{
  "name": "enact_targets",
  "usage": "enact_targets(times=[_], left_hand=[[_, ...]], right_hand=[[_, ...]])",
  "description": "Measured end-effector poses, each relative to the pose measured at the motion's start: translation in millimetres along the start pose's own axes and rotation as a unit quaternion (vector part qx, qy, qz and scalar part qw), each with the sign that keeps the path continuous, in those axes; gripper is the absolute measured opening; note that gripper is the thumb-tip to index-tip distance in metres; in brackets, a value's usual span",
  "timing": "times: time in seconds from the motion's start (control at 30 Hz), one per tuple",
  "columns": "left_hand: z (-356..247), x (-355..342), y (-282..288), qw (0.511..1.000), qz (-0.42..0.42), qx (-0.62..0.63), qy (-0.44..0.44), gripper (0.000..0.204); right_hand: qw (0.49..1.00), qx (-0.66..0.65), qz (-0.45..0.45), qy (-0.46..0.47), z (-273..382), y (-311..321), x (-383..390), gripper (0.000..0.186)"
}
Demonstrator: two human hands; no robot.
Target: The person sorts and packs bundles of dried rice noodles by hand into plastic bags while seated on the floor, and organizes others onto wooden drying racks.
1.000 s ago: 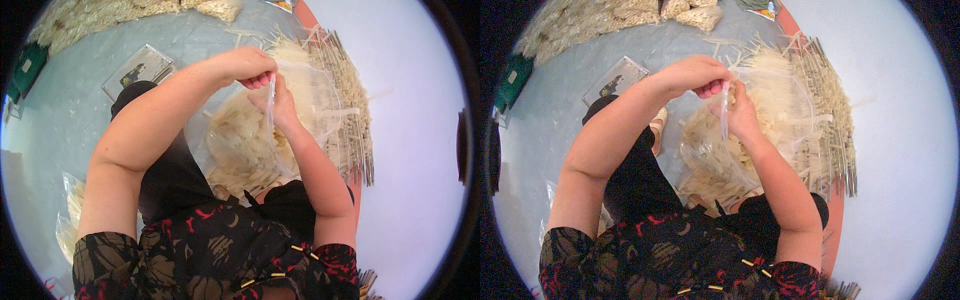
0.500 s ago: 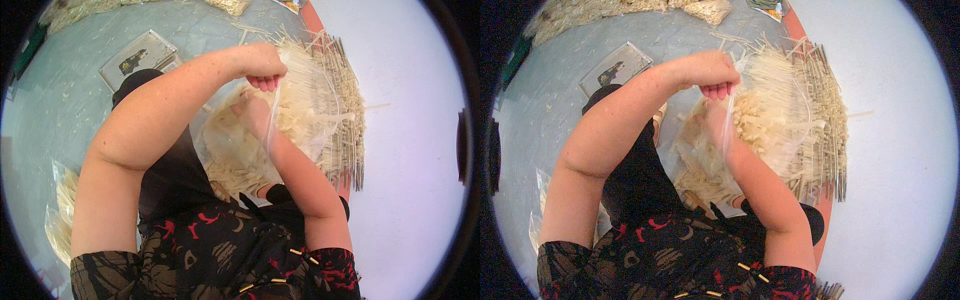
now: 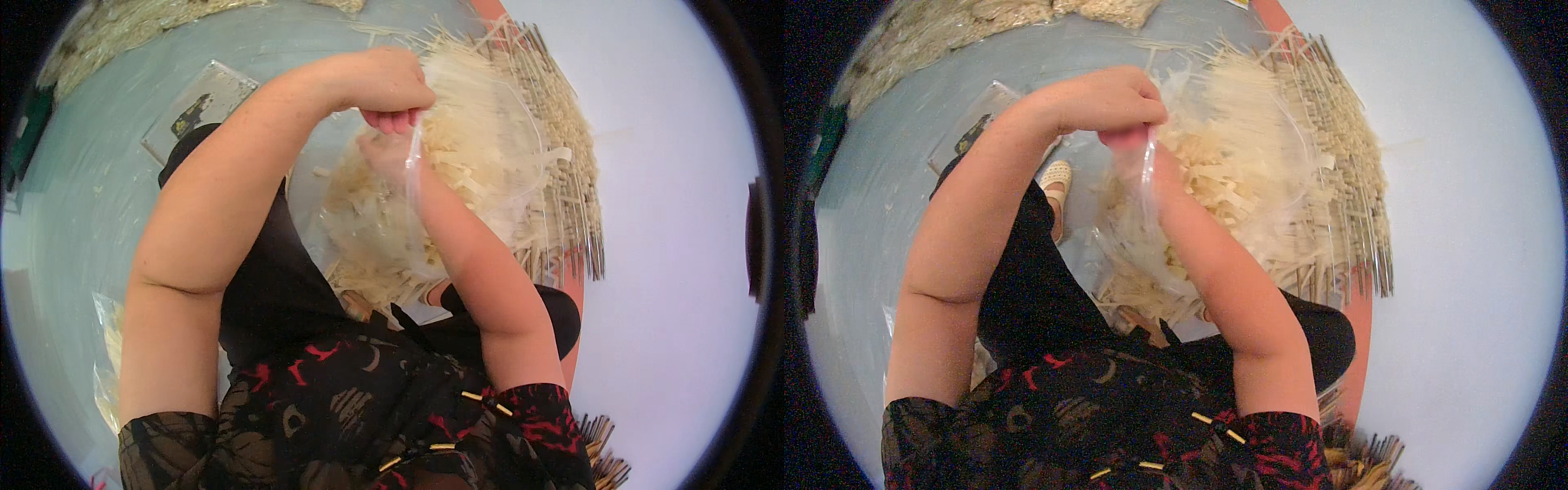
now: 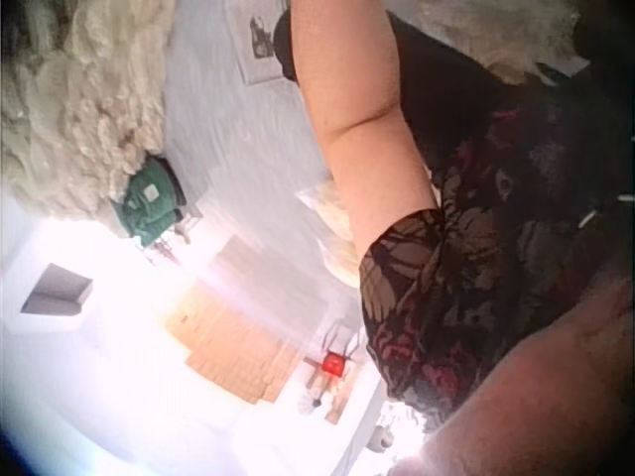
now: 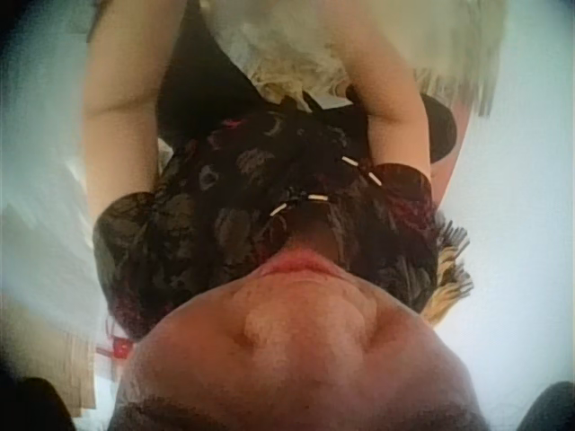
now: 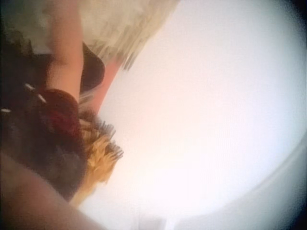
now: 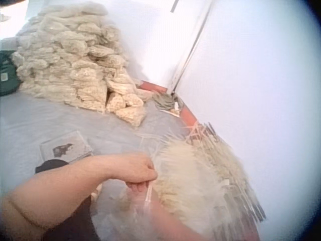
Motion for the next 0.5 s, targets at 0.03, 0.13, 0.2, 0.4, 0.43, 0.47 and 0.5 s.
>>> enact_targets(times=[0.03, 0.13, 0.2, 0.4, 0.43, 0.47, 0.5], left_hand=[[0, 0, -2, 1.0, 0.006, 0.0, -0.001, 0.026], [-2, -3, -8, 0.999, 0.032, 0.003, 0.011, 0.028], [-1, -6, -6, 1.0, 0.029, 0.005, 0.012, 0.028], [11, 11, 30, 0.986, -0.088, -0.139, 0.023, 0.036], [9, 16, 36, 0.97, -0.111, -0.214, 0.037, 0.042], [9, 15, 37, 0.97, -0.116, -0.212, 0.037, 0.042], [0, 12, 40, 0.947, -0.176, -0.268, -0.023, 0.041]], right_hand=[[1.0, 0.025, -0.013, 0.009, -3, -14, -5, 0.051], [0.925, -0.379, -0.027, -0.012, -41, -51, -13, 0.033], [0.986, -0.154, -0.028, 0.062, -42, -46, -10, 0.034], [0.979, -0.177, -0.014, 0.098, -14, 70, 60, 0.038], [0.995, -0.084, 0.054, 0.032, -26, 88, 71, 0.036], [0.992, 0.013, 0.116, -0.036, -45, 105, 81, 0.035], [0.986, 0.084, 0.129, -0.071, -73, 115, 87, 0.035]])
Point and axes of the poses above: each hand's wrist, its own x-axis away from the middle knuckle, its own y-axis out of the back of the hand, z = x × y, the point moved 6 cm from there along -x, towards the middle knuckle, and after that the axes turned 12 degrees about x, right-handed, at the moved point
